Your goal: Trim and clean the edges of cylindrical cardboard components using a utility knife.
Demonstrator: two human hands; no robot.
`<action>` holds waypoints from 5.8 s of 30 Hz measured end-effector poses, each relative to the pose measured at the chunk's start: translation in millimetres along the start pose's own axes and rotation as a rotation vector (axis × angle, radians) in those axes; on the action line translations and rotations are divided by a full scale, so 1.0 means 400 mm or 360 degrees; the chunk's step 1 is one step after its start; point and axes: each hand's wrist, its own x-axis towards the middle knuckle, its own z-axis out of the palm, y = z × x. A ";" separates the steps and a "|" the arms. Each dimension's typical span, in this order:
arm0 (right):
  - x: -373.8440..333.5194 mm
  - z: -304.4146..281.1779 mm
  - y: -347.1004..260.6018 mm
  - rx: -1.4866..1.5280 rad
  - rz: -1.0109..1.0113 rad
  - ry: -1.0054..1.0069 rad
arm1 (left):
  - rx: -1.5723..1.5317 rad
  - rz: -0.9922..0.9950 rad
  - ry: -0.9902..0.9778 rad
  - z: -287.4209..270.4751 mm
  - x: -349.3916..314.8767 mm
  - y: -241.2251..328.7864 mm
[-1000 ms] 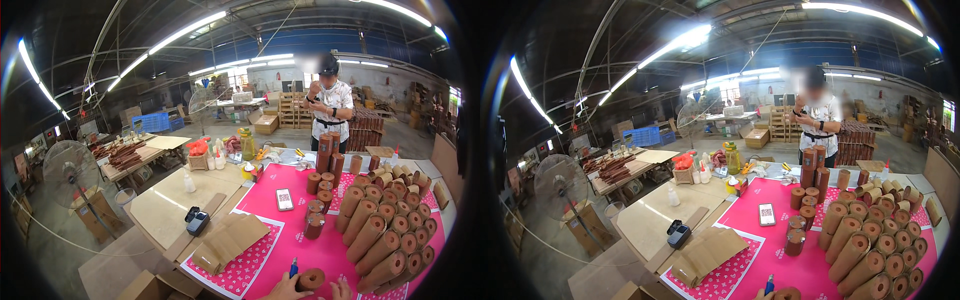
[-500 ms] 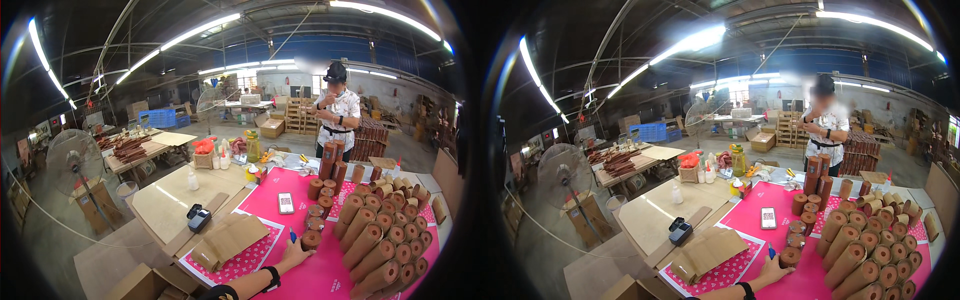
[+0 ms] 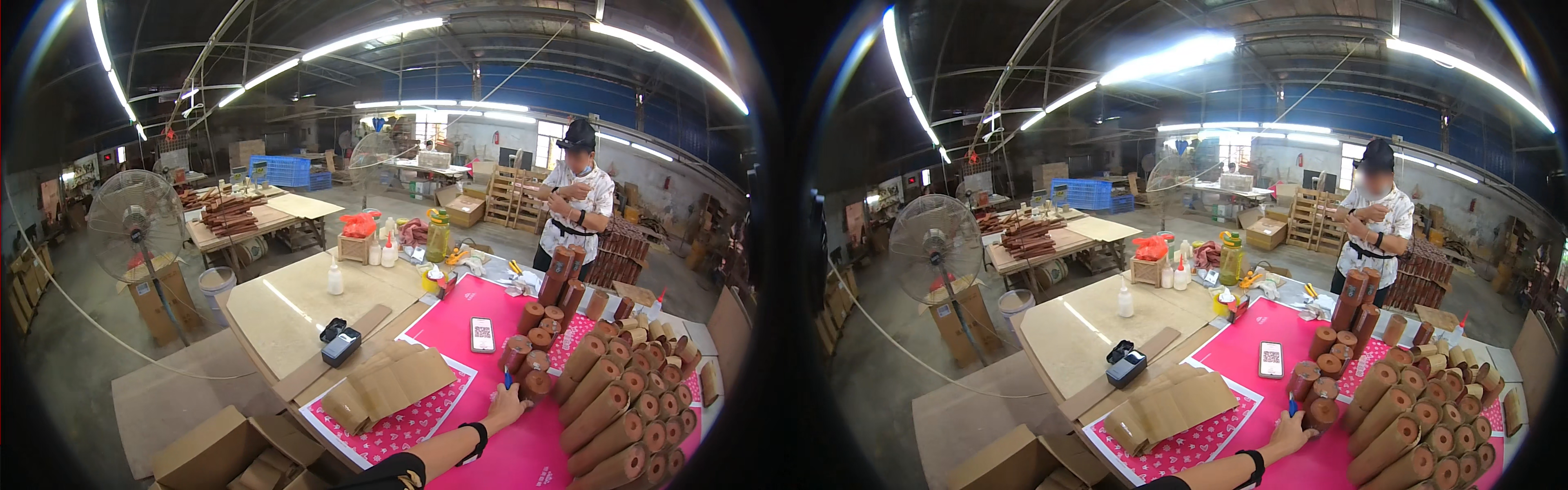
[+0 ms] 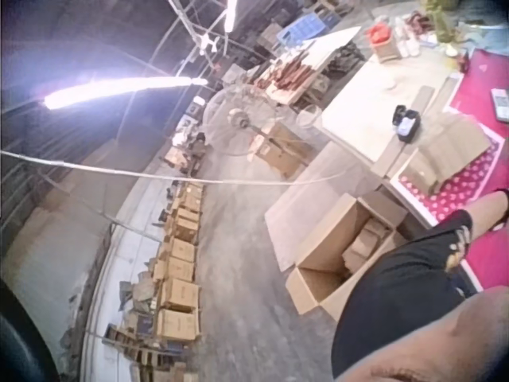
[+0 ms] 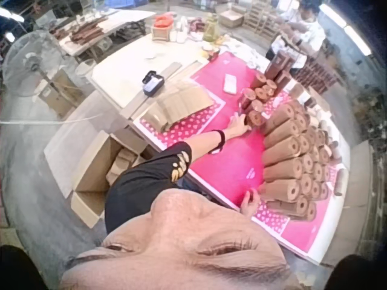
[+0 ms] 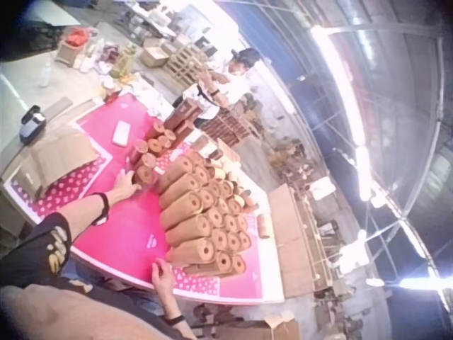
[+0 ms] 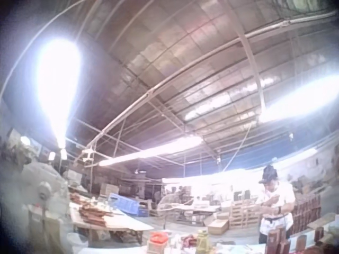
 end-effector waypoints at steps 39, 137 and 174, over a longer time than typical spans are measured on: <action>-0.103 -0.050 -0.266 0.0222 0.0064 0.0846 | -0.0565 0.0906 -0.0914 -0.107 -0.542 0.343; -0.050 0.060 -0.205 0.1248 0.0794 -0.0741 | -0.0642 0.0249 -0.0487 -0.192 -0.579 0.032; -0.111 -0.049 -0.193 0.0973 0.0585 -0.0955 | -0.0544 0.0333 -0.0367 -0.197 -0.593 0.043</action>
